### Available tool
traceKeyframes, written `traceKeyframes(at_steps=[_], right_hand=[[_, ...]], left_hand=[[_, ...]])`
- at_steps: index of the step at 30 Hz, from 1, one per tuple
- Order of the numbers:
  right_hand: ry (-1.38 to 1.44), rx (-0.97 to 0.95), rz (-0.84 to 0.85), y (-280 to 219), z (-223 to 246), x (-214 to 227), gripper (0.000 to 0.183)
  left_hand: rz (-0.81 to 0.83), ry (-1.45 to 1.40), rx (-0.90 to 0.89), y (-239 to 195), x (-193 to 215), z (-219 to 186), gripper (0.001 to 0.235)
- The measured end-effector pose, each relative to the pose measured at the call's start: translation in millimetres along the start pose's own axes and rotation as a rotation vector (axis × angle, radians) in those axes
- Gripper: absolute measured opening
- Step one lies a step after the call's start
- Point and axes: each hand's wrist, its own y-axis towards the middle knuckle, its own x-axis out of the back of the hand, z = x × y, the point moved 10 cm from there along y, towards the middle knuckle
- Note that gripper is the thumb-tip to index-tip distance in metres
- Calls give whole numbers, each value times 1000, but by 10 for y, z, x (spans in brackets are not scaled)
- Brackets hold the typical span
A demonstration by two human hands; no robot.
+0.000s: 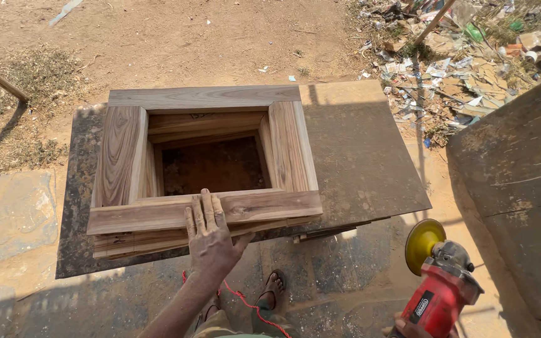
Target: The person uses a red angle grinder with a yellow sanding disc to smooth the surface of a wooden frame resting on a workbench. They move the tool along the edges and flat surfaces of the frame, then briefly lift and reposition the frame to access different areas.
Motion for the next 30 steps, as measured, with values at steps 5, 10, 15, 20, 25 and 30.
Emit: traceKeyframes(at_steps=[5,10,15,20,25,30], right_hand=[[-55,6,-19,316,62,-105,69],[-63,27,-1,408,176,-261,71],[-36,48,-11,399,336,-212,74],[295,95,172,144,906,-220,76],[664,69,446,-465,1537,-302,78],[976,163,520,-741,2026,-413,75]], left_hand=[[516,150,-207,-172,-794,-679,98],[838,-34,-291,-95,-1387,-1323,76],[689,-132,-335,-19,-1366,-1542,89],[1075,-1036,-370,-994,-1403,-2362,88],[1582,-1306,158,-1333,-1578,-2677,86],[1295,-1367,147,-961,-1283,-2611,77]])
